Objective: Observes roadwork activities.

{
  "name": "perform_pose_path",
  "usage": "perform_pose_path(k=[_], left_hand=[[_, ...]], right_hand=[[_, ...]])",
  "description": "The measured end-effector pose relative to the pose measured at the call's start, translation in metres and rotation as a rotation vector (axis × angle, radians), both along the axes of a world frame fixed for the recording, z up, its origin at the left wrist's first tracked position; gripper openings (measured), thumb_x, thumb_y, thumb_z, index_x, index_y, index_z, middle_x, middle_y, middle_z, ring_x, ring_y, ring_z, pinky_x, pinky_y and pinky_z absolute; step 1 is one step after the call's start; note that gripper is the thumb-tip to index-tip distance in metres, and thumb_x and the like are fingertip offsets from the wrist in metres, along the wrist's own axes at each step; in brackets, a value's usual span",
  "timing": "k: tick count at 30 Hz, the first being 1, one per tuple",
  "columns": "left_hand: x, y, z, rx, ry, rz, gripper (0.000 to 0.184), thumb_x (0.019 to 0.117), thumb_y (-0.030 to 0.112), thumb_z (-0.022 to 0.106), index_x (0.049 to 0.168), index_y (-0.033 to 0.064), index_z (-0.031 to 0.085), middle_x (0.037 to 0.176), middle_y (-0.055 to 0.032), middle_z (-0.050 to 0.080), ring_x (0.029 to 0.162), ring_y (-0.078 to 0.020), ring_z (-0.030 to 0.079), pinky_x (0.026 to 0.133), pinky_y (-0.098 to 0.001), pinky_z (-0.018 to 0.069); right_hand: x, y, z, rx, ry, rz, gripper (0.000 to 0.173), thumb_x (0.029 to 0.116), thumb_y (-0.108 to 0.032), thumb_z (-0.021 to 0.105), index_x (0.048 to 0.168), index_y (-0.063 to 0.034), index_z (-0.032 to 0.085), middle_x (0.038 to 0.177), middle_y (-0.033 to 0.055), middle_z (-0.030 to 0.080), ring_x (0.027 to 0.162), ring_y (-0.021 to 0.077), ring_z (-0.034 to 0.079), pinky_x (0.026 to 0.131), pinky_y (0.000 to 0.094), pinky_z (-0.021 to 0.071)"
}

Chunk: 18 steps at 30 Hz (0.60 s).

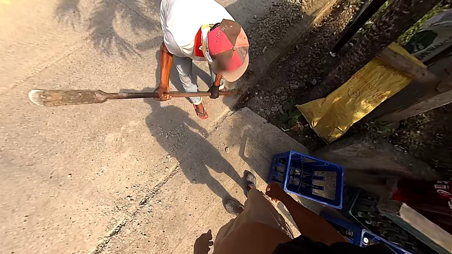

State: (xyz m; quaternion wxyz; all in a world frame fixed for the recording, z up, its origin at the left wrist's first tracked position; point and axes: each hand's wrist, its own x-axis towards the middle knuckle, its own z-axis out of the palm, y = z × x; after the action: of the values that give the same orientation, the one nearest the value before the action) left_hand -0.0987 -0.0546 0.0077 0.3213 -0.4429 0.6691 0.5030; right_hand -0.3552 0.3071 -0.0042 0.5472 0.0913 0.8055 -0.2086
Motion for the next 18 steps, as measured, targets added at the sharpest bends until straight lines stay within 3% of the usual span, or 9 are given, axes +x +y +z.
perform_pose_path(k=[18], left_hand=[[-0.0018,0.0023,0.0010,0.007,0.005,-0.005,0.048,0.1106,0.034,0.045,0.115,-0.0071,0.068,0.110,-0.0230,0.072,0.096,-0.0329,0.071,0.087,-0.0509,0.0559]], right_hand=[[0.0004,0.0010,0.0006,0.013,-0.006,-0.003,0.036,0.1017,-0.026,0.061,0.126,-0.0004,0.065,0.113,0.0224,0.070,0.094,0.0336,0.072,0.087,0.0522,0.0572]])
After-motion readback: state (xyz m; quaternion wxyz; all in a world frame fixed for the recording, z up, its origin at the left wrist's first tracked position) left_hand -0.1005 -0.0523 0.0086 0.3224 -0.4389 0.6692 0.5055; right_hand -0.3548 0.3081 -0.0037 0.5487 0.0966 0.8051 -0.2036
